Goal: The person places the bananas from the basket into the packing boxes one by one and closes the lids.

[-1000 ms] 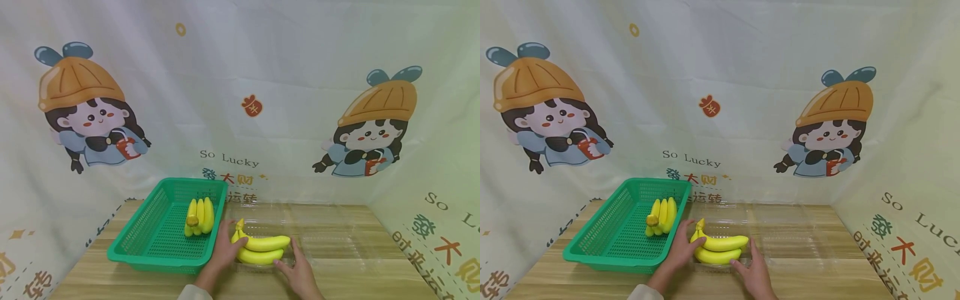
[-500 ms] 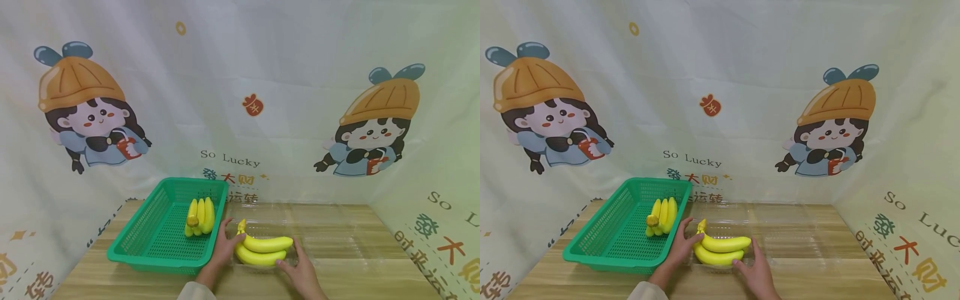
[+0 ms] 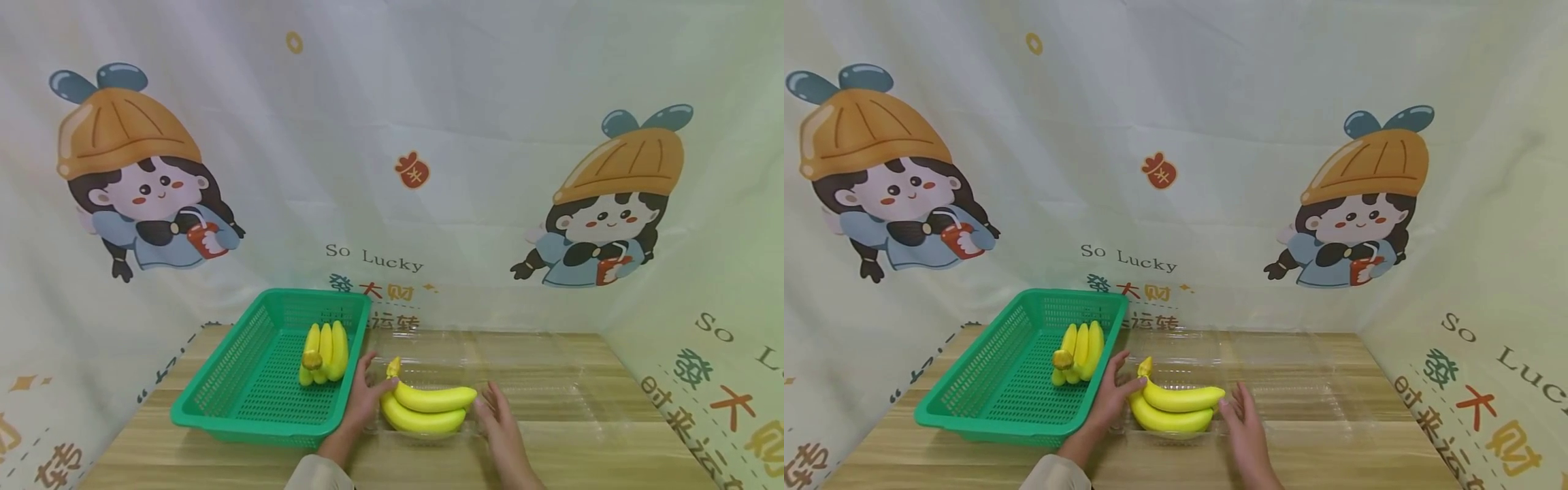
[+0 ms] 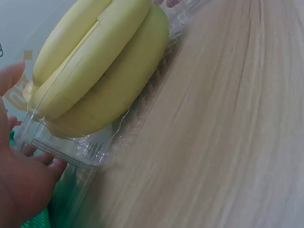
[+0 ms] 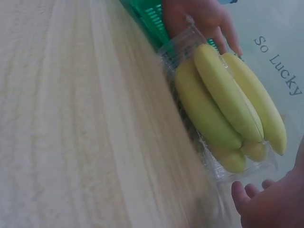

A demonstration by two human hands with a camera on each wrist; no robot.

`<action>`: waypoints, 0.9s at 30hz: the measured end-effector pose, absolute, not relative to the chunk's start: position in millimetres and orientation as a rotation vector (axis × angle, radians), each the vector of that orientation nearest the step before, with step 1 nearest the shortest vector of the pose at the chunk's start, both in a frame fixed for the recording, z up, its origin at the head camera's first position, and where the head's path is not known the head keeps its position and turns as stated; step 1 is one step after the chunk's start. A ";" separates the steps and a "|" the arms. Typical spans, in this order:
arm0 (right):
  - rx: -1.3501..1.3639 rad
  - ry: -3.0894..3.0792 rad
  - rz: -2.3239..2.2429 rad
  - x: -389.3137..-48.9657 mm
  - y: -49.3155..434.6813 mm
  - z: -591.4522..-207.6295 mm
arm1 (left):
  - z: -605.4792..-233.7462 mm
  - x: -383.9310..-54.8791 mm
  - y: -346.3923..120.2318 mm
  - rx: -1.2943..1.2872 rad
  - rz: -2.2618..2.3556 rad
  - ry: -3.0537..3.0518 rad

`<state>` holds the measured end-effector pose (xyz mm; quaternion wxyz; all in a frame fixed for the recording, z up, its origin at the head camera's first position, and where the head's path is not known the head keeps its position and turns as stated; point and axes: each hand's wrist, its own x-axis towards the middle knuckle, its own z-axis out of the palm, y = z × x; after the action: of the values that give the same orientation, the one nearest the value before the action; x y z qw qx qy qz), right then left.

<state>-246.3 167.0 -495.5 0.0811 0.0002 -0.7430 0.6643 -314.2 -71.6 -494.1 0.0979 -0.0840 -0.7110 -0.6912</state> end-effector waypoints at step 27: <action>0.084 -2.354 2.063 -290.9 192.3 -479.4 | -492.6 -313.9 -70.0 -0.238 -2.048 -2.152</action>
<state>-290.9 192.3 -479.4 0.0052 0.0267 -0.7517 0.6590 -313.9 -70.0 -492.6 0.0805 -0.0796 -0.7196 -0.6851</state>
